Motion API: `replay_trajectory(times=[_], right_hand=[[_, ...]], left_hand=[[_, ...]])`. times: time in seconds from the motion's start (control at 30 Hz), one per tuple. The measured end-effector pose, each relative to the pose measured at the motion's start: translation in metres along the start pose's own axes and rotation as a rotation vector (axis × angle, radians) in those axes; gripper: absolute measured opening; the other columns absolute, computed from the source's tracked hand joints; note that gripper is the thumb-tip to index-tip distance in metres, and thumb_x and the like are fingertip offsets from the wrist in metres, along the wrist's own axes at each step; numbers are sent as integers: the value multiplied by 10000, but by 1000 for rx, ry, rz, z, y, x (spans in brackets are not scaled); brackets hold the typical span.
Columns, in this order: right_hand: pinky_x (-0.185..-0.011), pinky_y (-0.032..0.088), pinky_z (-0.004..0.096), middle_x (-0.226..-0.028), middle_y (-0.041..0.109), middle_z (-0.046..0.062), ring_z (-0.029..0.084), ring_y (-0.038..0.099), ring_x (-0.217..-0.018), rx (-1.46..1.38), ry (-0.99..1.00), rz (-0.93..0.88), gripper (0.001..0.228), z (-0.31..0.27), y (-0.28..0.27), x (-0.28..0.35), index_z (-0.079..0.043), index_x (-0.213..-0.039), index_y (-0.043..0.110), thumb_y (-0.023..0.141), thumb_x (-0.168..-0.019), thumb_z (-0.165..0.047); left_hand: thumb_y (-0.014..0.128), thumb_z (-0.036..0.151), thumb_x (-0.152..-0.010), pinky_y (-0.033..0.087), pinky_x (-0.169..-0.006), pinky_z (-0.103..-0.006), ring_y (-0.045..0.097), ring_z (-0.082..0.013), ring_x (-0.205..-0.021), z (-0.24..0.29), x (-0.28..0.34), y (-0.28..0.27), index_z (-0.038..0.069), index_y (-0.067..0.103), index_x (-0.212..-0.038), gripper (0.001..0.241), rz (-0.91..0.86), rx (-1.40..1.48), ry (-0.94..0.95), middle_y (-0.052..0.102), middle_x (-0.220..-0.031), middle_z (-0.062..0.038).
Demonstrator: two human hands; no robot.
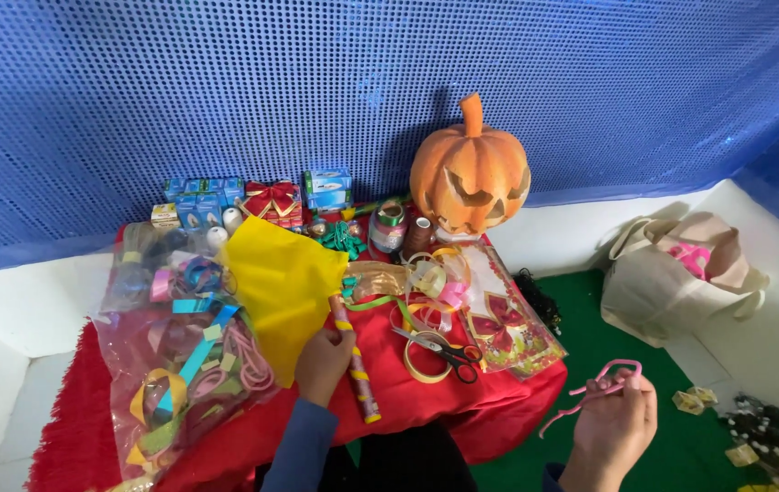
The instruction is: The person uses scissors to trim a yellow and pink striped paper tube, then wraps a pink ribbon around it. The person handles a bag of ribbons and selects a pink ribbon to attach to the decorated stick.
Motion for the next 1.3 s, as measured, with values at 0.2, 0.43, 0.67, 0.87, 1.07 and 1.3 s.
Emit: replay_trajectory(times=[0.2, 0.43, 0.67, 0.87, 1.07, 1.3], right_hand=[[-684, 447, 264, -877, 623, 51, 133, 572, -744, -41, 11, -120, 99, 15, 1, -2, -82, -1008, 640, 584, -1081, -119], [-662, 442, 246, -859, 611, 34, 106, 563, -732, 21, 20, -128, 104, 19, 4, 1, -97, -1009, 646, 597, -1082, -153], [-603, 389, 243, -862, 615, 12, 90, 510, -660, 109, 44, -98, 85, 30, -10, -7, -112, -1018, 662, 614, -1066, -163], [-565, 360, 224, -859, 599, 25, 89, 475, -654, 161, 55, -132, 89, 38, -9, -6, -100, -1021, 654, 612, -1073, -159], [-585, 376, 246, -916, 626, 57, 108, 490, -699, 171, 87, -154, 85, 49, -13, -9, -86, -1027, 653, 593, -1073, -125], [-566, 352, 228, -886, 610, 57, 97, 456, -657, 218, 80, -171, 86, 60, -19, -13, -82, -1022, 645, 601, -1072, -136]], left_hand=[[512, 288, -943, 442, -732, -407, 610, -219, -799, -47, -46, 41, 105, 621, -790, 262, -27, 650, 245, 666, -843, -98], [406, 284, -1015, 526, -713, -351, 717, -243, -809, -32, -10, 39, 37, 626, -1201, 379, -161, 944, 153, 784, -1000, -162], [470, 260, -989, 414, -715, -351, 553, -174, -802, -43, -20, 52, 112, 575, -949, 185, -78, 823, 277, 596, -874, -77], [426, 288, -1016, 426, -709, -346, 581, -174, -806, -46, -27, 60, 108, 614, -943, 270, -97, 814, 221, 631, -875, -85], [440, 288, -994, 427, -712, -305, 552, -142, -777, -28, -10, 45, 100, 770, -1167, 418, -156, 817, 121, 637, -896, -42], [641, 486, -899, 407, -673, -337, 566, -153, -731, -28, -5, 46, 120, 680, -1015, 387, -199, 687, 117, 571, -814, -29]])
Point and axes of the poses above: each hand's wrist, its own x-axis away from the middle knuckle, its own y-axis out of the palm, z = x × y, the point moved 3 cm from there along -x, towards the middle knuckle
